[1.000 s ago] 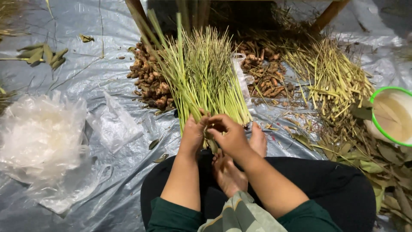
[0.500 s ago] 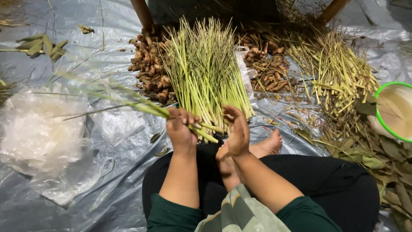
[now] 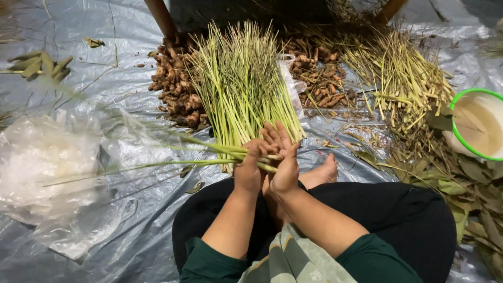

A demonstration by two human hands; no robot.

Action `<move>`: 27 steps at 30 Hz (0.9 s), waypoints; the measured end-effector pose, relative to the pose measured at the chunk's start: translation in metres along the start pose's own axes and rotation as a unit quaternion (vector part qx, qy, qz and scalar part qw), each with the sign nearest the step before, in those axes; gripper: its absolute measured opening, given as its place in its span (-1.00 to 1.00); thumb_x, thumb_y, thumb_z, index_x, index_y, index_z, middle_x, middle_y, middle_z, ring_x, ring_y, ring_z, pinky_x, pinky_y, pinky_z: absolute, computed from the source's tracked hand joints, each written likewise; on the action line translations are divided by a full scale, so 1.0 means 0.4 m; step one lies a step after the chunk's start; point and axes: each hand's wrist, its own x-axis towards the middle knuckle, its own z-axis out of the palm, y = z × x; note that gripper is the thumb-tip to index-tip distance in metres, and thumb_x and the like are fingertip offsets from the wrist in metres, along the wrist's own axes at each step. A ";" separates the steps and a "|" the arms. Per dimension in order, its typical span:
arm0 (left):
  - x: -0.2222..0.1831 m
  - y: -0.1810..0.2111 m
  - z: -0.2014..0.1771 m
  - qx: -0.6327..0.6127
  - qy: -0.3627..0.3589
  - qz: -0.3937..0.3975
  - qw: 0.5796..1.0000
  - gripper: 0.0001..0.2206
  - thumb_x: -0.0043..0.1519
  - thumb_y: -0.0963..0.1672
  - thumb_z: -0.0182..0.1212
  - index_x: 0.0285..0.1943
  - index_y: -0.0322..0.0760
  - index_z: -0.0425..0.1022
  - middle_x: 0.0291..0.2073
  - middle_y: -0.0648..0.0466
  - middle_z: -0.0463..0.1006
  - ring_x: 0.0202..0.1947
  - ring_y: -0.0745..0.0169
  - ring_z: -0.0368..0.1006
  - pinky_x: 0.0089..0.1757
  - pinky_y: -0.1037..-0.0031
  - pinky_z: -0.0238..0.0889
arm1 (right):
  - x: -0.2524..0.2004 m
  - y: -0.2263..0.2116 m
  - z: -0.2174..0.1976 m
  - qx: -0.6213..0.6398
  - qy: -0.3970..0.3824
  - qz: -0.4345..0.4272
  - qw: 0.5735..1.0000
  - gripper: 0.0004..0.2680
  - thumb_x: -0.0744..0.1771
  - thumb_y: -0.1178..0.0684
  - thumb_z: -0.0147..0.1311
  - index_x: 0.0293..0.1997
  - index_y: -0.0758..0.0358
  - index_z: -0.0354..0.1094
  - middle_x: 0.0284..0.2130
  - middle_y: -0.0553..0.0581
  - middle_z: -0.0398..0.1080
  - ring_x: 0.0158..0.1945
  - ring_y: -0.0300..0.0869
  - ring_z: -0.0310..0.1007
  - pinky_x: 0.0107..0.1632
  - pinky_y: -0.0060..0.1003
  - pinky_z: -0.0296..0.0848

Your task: Bundling and tying stalks of lemongrass by hand using flexible plant material.

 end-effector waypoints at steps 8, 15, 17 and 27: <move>-0.019 0.020 0.040 -0.040 0.052 0.053 0.996 -0.67 0.46 -0.06 -0.06 -0.39 -0.24 0.30 -0.47 0.03 0.39 -0.35 0.14 0.51 -0.12 0.26 0.50 | -0.005 -0.027 0.029 -0.144 -0.107 -0.123 0.976 -0.33 0.39 -0.47 -0.63 0.52 0.30 -0.12 0.34 0.40 0.14 0.40 0.23 0.05 0.46 0.14 -0.09; -0.013 0.002 -0.001 0.103 0.006 0.048 0.994 -0.67 0.43 0.02 -0.12 -0.32 -0.16 0.40 0.22 0.07 0.31 0.29 0.19 0.17 0.29 0.29 -0.03 | 0.045 0.059 -0.079 -0.187 -0.072 -0.015 0.980 -0.60 0.44 -0.22 -0.26 0.29 0.24 0.28 -0.03 0.24 0.35 -0.04 -0.02 0.41 -0.12 -0.15 0.56; 0.002 0.037 0.001 0.175 -0.020 0.062 0.982 -0.66 0.42 0.05 -0.14 -0.26 -0.15 0.41 0.26 -0.01 0.25 0.35 0.00 0.07 0.31 0.11 -0.12 | 0.050 0.095 -0.129 -0.203 -0.065 0.012 0.977 -0.69 0.45 -0.13 -0.21 0.09 0.28 0.40 -0.17 0.28 0.44 -0.21 -0.06 0.45 -0.28 -0.21 0.53; 0.019 0.039 0.000 0.266 -0.158 0.080 0.948 -0.65 0.43 0.07 -0.10 0.20 -0.05 0.50 0.36 -0.04 0.17 0.47 -0.12 0.00 0.38 -0.14 -0.33 | 0.053 0.029 -0.099 -0.233 -0.063 -0.020 0.970 -0.84 0.38 0.07 0.16 -0.39 0.25 0.45 -0.56 -0.03 0.32 -0.46 -0.34 0.21 -0.35 -0.42 0.34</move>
